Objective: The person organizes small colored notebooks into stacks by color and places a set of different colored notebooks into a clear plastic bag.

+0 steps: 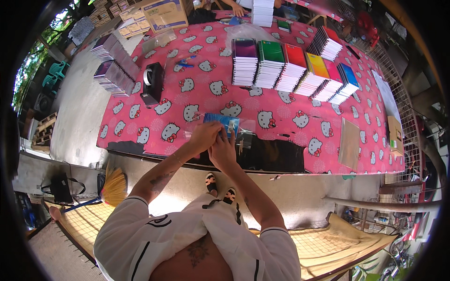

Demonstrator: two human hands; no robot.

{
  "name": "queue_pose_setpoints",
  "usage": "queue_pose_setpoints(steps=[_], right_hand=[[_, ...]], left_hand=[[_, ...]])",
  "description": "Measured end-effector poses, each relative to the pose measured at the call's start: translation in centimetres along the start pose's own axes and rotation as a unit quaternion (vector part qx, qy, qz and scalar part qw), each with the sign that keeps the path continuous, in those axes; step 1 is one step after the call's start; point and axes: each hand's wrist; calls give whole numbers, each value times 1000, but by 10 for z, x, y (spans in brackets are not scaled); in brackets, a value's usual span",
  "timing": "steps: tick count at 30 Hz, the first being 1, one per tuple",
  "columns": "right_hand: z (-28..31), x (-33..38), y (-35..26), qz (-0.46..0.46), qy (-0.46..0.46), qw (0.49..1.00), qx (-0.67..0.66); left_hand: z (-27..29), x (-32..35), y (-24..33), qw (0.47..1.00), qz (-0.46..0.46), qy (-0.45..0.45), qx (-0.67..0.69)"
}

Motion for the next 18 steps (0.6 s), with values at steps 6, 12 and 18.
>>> queue_pose_setpoints(steps=[6, 12, 18], right_hand=[[3, -4, 27, -50, 85, 928, -359], [50, -2, 2, -60, 115, 991, 28], [24, 2, 50, 60, 79, 986, 132]], left_hand=[[5, -1, 0, 1000, 14, -20, 0], [-17, 21, -3, 992, -40, 46, -114], [-4, 42, 12, 984, -40, 122, -126]])
Point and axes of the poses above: each hand's wrist, its own x-axis away from the middle knuckle, its own z-axis out of the back of the hand, y = z × x, and after that the axes turned 6 degrees about -y, right-handed
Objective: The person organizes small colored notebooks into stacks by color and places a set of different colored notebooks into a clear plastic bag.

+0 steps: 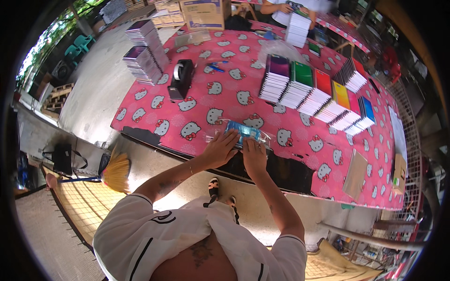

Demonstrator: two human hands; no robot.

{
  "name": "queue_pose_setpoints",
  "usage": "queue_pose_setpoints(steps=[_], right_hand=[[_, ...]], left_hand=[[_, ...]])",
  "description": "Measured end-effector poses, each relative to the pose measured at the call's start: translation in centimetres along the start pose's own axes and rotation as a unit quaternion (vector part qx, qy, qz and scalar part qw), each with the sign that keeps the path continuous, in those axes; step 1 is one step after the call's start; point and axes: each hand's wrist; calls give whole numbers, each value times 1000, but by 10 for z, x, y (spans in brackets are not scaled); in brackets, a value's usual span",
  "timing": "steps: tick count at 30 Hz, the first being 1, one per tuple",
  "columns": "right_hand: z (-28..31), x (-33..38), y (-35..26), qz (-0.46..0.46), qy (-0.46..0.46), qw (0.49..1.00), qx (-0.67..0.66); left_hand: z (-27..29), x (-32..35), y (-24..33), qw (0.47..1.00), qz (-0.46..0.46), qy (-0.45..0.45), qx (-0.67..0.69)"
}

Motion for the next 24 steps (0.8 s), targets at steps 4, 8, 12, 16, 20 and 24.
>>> queue_pose_setpoints(steps=[4, 8, 12, 16, 20, 24], right_hand=[[-2, 0, 0, 19, 1, 1000, 1], [5, 1, -4, 5, -16, 1000, -22], [7, -1, -8, 4, -13, 999, -33], [9, -1, -7, 4, 10, 999, -32], [10, 2, -8, -7, 20, 999, -28], [9, -5, -8, 14, 23, 998, -56]], left_hand=[[30, 31, -97, 984, 160, -77, -21], [70, 9, -247, 921, 290, 252, 58], [114, -20, -321, 811, 494, 130, 284], [90, -11, -318, 795, 389, 209, 416], [64, 13, -291, 668, 390, 268, 574], [79, 35, -325, 852, 474, 163, 151]])
Point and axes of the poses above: each hand's wrist, its own x-axis away from the middle knuckle, its own z-axis out of the back of the hand, y = z × x, and after that the axes turned 6 degrees about -y, right-handed
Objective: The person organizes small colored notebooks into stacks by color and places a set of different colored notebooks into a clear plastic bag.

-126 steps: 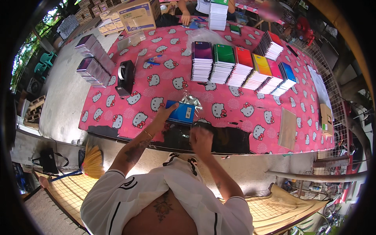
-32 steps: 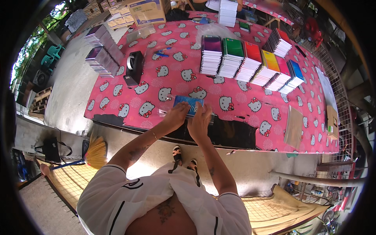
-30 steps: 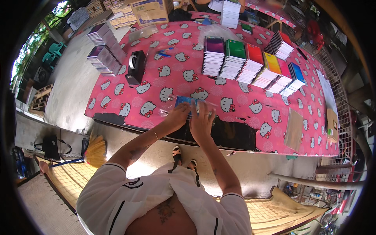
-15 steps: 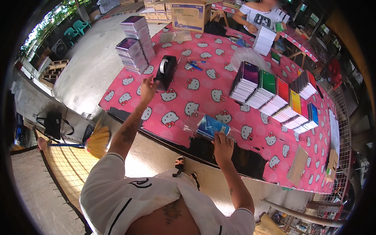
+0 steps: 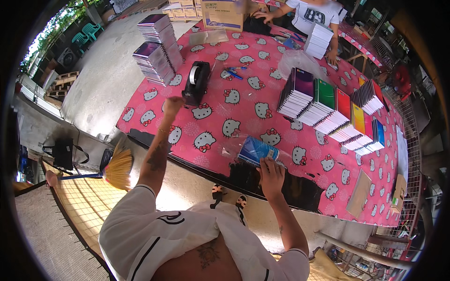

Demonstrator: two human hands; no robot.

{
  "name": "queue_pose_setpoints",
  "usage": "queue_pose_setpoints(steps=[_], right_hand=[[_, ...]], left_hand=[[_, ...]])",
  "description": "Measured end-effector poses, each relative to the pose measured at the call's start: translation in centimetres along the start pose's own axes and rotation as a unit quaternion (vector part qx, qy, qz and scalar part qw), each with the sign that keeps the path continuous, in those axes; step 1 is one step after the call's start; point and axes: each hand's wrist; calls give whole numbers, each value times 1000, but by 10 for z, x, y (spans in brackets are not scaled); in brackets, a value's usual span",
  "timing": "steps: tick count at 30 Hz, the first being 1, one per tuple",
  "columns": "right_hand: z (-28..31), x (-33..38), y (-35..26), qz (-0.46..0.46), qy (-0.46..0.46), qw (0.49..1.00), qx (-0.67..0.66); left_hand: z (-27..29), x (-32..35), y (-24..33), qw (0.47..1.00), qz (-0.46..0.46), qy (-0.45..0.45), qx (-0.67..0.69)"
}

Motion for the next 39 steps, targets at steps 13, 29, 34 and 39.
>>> queue_pose_setpoints(steps=[13, 29, 34, 39], right_hand=[[2, 2, 20, 25, 39, 998, -47], [-19, -69, 98, -7, -146, 949, -279], [7, -107, 149, -197, -435, 693, -541], [23, -96, 120, -220, -381, 693, -570]], left_hand=[[-144, 237, 207, 936, -128, -319, -77], [-133, 291, 182, 845, -440, -187, -238], [-131, 273, 180, 902, -407, -146, 15], [-137, 216, 121, 937, -83, -268, 207]])
Point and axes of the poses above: each hand's wrist, its own x-axis away from the middle knuckle, its own z-axis out of the back of the hand, y = z × x, and after that the axes turned 6 degrees about -y, right-handed
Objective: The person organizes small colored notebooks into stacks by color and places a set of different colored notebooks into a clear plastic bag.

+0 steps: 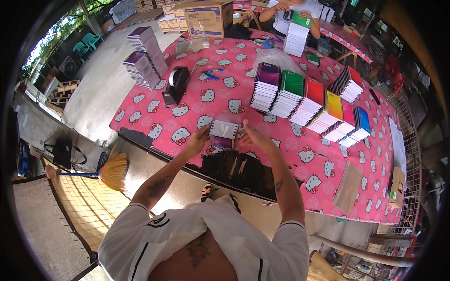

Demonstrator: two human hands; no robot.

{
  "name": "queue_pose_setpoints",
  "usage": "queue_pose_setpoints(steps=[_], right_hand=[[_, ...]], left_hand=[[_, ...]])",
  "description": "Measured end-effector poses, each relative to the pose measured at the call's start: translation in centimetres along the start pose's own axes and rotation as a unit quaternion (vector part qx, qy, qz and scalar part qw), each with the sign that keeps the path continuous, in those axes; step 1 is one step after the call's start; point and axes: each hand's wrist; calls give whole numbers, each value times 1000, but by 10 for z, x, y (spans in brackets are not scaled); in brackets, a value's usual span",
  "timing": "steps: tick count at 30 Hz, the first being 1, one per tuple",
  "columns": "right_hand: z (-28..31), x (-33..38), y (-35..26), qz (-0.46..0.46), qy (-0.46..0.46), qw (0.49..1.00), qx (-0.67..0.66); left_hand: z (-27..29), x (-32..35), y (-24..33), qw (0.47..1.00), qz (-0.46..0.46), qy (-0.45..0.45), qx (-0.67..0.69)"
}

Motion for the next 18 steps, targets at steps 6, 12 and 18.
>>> queue_pose_setpoints(steps=[6, 12, 18], right_hand=[[-37, 53, -55, 363, 241, 752, 495], [-81, 62, -93, 348, 288, 756, 475], [-124, 29, -98, 298, 360, 723, 509]], left_hand=[[97, -44, 6, 935, -104, 207, -269], [243, -95, 1, 959, 125, 253, 15], [261, -118, -21, 977, 113, 122, 131]])
Point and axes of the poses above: each hand's wrist, its own x-axis away from the middle knuckle, its own z-axis out of the back of the hand, y = z × x, and after that the axes turned 6 degrees about -y, right-handed
